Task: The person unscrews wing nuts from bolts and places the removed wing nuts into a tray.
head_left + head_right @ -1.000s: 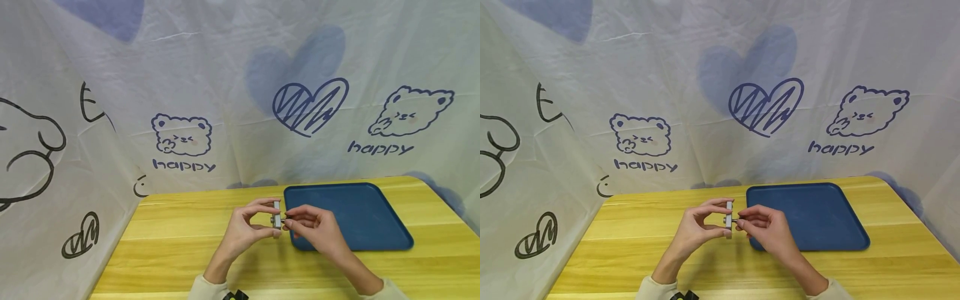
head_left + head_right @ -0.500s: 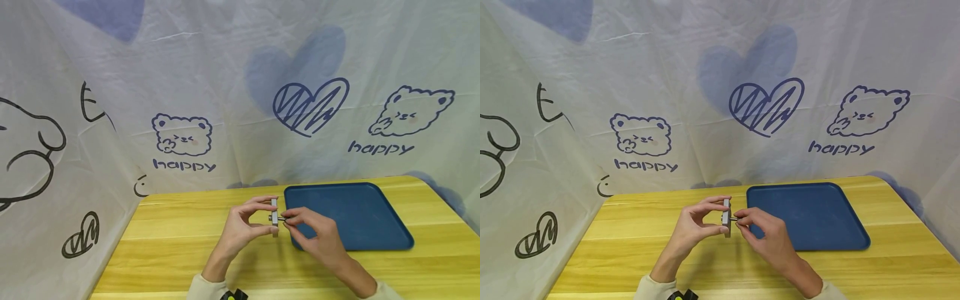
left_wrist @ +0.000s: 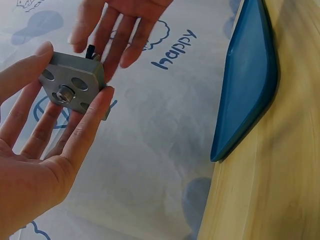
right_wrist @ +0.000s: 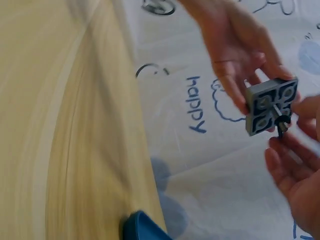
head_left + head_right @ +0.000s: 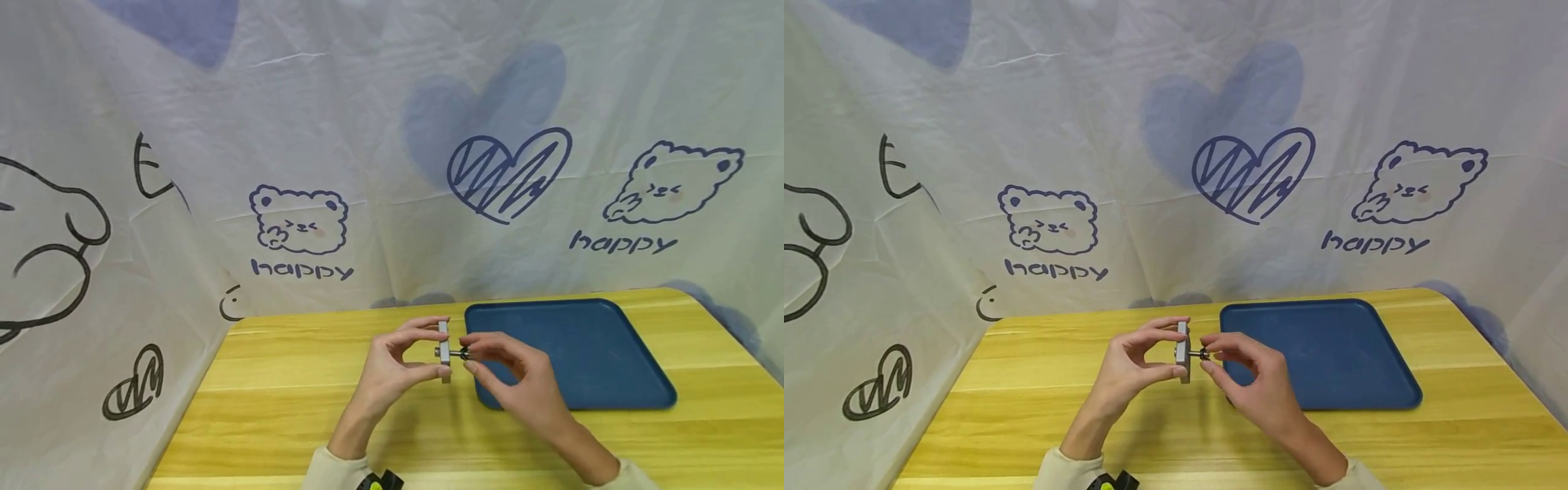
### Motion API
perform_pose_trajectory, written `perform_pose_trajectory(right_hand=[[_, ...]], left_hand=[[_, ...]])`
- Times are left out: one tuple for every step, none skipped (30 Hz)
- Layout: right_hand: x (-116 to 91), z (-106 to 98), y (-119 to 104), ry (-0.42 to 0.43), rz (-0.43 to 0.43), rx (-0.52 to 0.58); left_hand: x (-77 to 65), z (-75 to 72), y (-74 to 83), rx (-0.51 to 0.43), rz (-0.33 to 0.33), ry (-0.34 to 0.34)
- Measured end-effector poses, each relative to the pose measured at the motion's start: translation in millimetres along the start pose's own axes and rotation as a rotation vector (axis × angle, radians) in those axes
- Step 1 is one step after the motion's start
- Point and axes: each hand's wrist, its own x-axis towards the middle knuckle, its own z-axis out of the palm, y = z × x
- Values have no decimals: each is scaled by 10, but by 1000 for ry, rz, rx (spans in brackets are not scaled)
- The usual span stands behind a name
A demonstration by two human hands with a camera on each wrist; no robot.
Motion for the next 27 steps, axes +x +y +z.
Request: perform_pose_trajectory(right_hand=[[3, -11, -10, 4, 71, 45], [8, -23, -18, 10, 136, 70], [13, -33, -23, 13, 196, 90], [19, -42, -27, 15, 249, 106], [25, -51, -30, 16, 295, 119], [31, -58, -35, 16, 334, 131], [35, -65, -39, 12, 365, 136], [39, -70, -44, 7, 390, 140], [42, -74, -51, 1, 412, 145], [45, -78, -59, -6, 425, 147], [48, -80, -66, -12, 435, 150], [50, -81, -72, -17, 443, 154], [50, -81, -77, -20, 444, 156], [51, -80, -80, -22, 443, 159], [52, -78, -82, -24, 437, 160], [52, -75, -83, -23, 428, 157], [51, -71, -83, -20, 419, 155], [47, -66, -81, -17, 406, 151], [44, -62, -80, -13, 389, 144], [39, -56, -76, -8, 372, 134], [34, -50, -72, -3, 350, 122], [27, -42, -69, 2, 326, 108], [21, -32, -65, 8, 299, 91], [14, -21, -60, 14, 270, 71], [8, -10, -54, 19, 231, 42], [3, 0, -47, 22, 189, 10], [-2, 12, -41, 28, 147, -28]], left_hand=[[0, 1, 3, -4, -5, 2], [3, 4, 5, -5, -10, 3], [4, 8, 9, -8, -14, 2], [5, 11, 11, -11, -16, 0], [7, 16, 11, -14, -18, -3], [8, 20, 12, -19, -20, -5], [9, 24, 12, -23, -23, -8], [9, 28, 12, -24, -26, -11], [9, 32, 11, -24, -29, -12], [7, 35, 10, -23, -32, -13], [6, 37, 9, -22, -35, -14], [5, 38, 9, -20, -37, -14], [4, 39, 6, -18, -39, -14], [4, 39, 4, -13, -40, -14], [4, 40, 2, -11, -40, -13], [3, 40, 2, -9, -38, -11], [4, 40, 1, -8, -37, -11], [3, 41, -1, -7, -36, -10], [4, 42, -3, -9, -36, -11], [3, 42, -5, -10, -36, -11], [3, 43, -7, -11, -37, -11], [2, 44, -9, -12, -37, -13], [1, 44, -11, -12, -37, -14], [1, 44, -13, -14, -37, -14], [0, 44, -14, -16, -37, -15], [-1, 44, -15, -16, -36, -14], [-1, 44, -14, -15, -34, -14]])
